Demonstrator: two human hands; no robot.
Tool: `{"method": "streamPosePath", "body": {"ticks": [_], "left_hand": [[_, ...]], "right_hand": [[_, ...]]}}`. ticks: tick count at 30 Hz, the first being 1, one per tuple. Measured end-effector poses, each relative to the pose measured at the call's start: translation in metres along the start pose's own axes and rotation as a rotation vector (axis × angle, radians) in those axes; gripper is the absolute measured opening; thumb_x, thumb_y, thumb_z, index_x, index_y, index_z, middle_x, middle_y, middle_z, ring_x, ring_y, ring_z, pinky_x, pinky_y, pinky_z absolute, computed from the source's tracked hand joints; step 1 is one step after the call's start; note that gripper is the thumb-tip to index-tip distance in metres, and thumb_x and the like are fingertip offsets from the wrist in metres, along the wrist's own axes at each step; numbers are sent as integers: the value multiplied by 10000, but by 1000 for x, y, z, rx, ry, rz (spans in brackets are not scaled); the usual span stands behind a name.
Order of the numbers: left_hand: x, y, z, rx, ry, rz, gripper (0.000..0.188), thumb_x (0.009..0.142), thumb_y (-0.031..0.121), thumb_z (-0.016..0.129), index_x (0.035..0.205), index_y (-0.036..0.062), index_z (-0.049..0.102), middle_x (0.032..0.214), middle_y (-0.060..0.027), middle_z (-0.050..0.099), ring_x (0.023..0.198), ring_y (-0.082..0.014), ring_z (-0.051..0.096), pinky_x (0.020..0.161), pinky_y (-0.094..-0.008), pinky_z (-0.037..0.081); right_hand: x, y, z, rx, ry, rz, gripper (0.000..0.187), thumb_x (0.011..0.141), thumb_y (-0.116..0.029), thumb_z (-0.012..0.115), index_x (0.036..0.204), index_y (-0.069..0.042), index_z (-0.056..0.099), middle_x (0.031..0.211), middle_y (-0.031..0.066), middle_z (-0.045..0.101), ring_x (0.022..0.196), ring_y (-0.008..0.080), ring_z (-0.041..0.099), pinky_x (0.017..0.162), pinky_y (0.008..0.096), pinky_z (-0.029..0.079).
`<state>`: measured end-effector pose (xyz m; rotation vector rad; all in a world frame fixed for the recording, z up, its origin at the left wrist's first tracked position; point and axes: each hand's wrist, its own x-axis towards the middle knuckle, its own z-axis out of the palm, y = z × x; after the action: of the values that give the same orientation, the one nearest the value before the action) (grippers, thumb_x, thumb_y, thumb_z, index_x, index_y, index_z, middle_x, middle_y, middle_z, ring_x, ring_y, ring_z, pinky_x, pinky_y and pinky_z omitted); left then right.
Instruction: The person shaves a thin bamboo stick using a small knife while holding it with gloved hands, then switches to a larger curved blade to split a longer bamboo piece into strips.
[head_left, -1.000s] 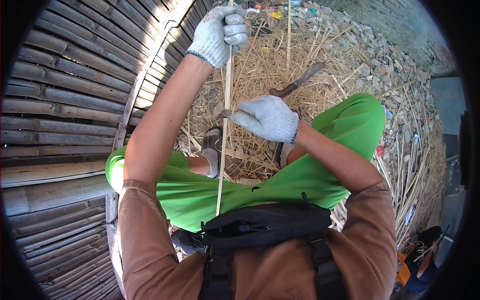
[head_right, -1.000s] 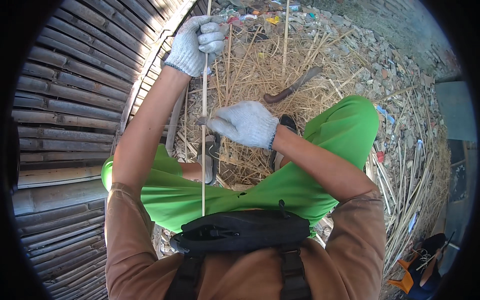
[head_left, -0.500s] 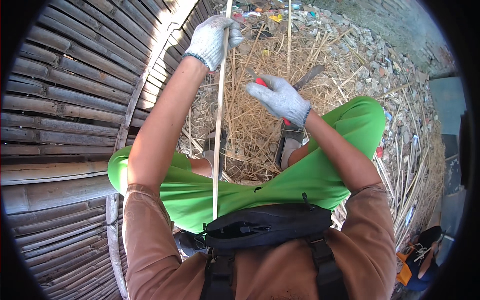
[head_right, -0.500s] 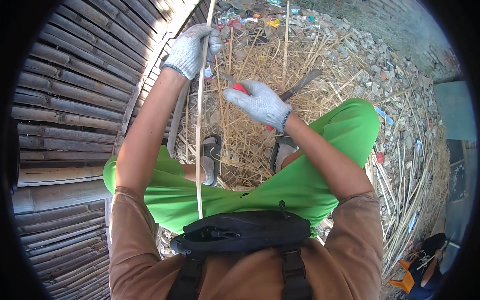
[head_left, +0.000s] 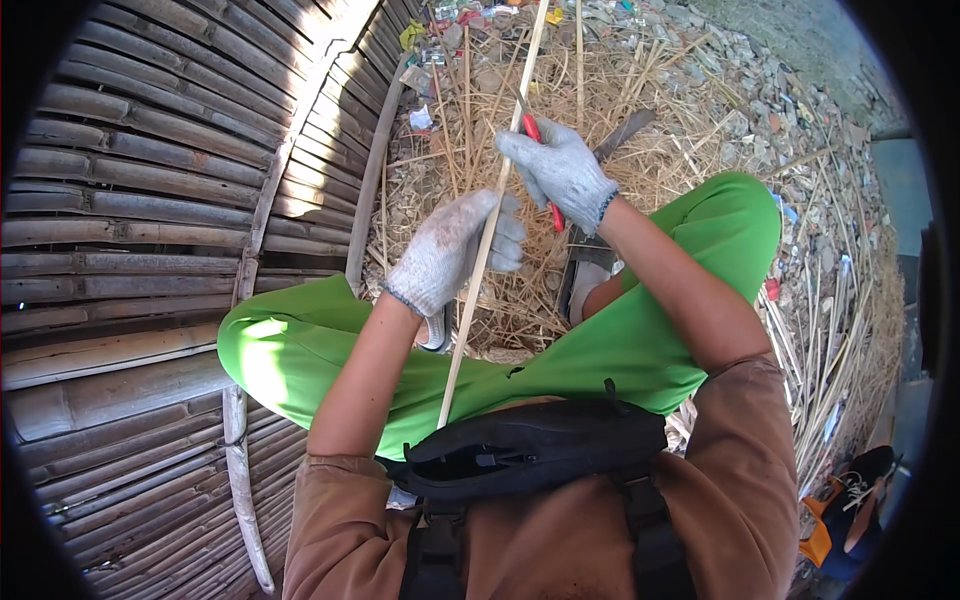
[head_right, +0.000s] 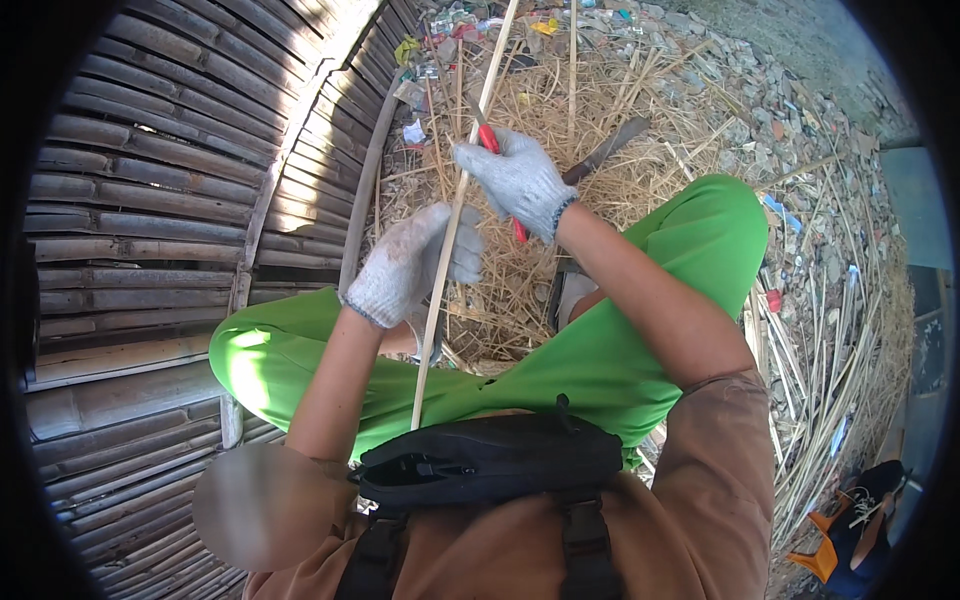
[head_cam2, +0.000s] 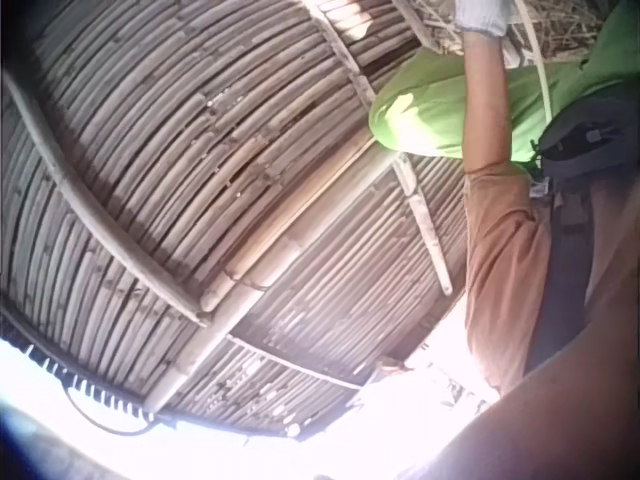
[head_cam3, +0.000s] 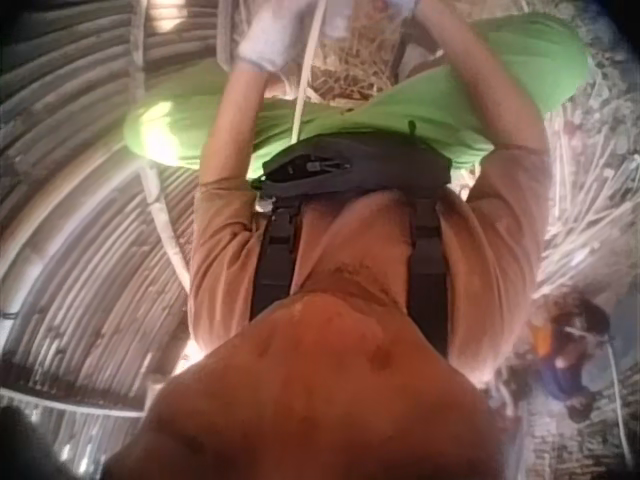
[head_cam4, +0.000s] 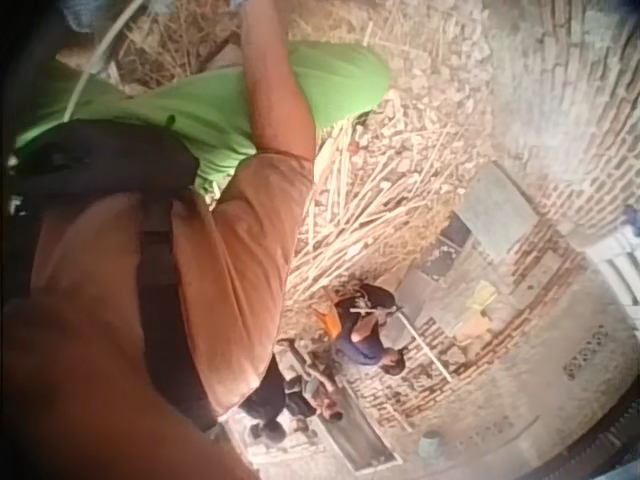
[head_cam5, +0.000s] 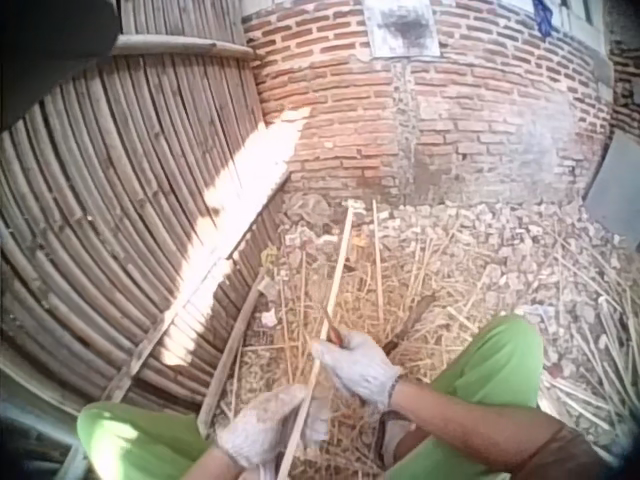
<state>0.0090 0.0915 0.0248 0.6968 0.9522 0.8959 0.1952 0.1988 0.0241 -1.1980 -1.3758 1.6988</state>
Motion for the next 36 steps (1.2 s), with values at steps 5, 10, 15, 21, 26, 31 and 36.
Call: {"method": "streamPosePath", "body": {"ticks": [5, 10, 15, 21, 26, 31, 36], "left_hand": [[-11, -33, 12, 113, 166, 92, 326, 1093, 220, 593, 1313, -19, 623, 912, -54, 695, 708, -130, 644, 641, -290, 567], [-17, -29, 13, 155, 266, 154, 333, 1092, 211, 575, 1335, -15, 601, 875, -37, 670, 664, -100, 587, 587, -255, 506], [-26, -22, -3, -31, 188, 113, 315, 1078, 194, 574, 1323, -1, 606, 908, -53, 693, 626, -78, 536, 534, -237, 420], [-20, -30, -4, -6, 242, 140, 274, 1087, 234, 597, 1269, 34, 639, 819, -2, 607, 608, -79, 527, 529, -240, 401], [-19, -35, -12, 23, 287, 144, 262, 1088, 265, 608, 1224, 47, 660, 831, 10, 631, 619, -79, 545, 537, -246, 419], [-14, -53, -8, 212, 446, 172, 285, 1104, 285, 581, 1193, 33, 678, 797, 28, 602, 626, -69, 525, 554, -249, 419], [6, -81, -19, 576, 476, 346, 302, 1111, 258, 544, 1175, -1, 686, 780, 27, 561, 655, -70, 498, 601, -253, 425]], "right_hand": [[2, 16, -3, -157, -50, -17, 376, 1033, -440, 697, 1041, -66, 662, 705, -1, 590, 577, 103, 539, 527, 316, 444], [3, 28, -10, -794, -68, -422, 411, 1065, -446, 584, 1164, -68, 712, 944, 181, 756, 850, 425, 715, 782, 517, 554], [-7, 34, -4, -1020, 32, -747, 318, 1061, -358, 582, 1249, -129, 696, 1018, 179, 774, 922, 395, 748, 822, 511, 606], [-5, 48, 8, -1072, -4, -654, 223, 1042, -283, 560, 1079, -84, 654, 902, 188, 742, 844, 419, 739, 765, 538, 598], [-5, 48, 20, -1205, -94, -583, 257, 1001, -343, 595, 1004, -98, 677, 887, 196, 745, 833, 423, 740, 745, 563, 591], [-5, 39, 28, -1329, -168, -476, 273, 975, -369, 617, 935, -118, 717, 897, 187, 757, 837, 409, 750, 747, 569, 595], [-3, 37, 23, -1456, -62, -399, 250, 958, -355, 626, 957, -132, 740, 909, 162, 775, 859, 379, 770, 747, 552, 610]]}}
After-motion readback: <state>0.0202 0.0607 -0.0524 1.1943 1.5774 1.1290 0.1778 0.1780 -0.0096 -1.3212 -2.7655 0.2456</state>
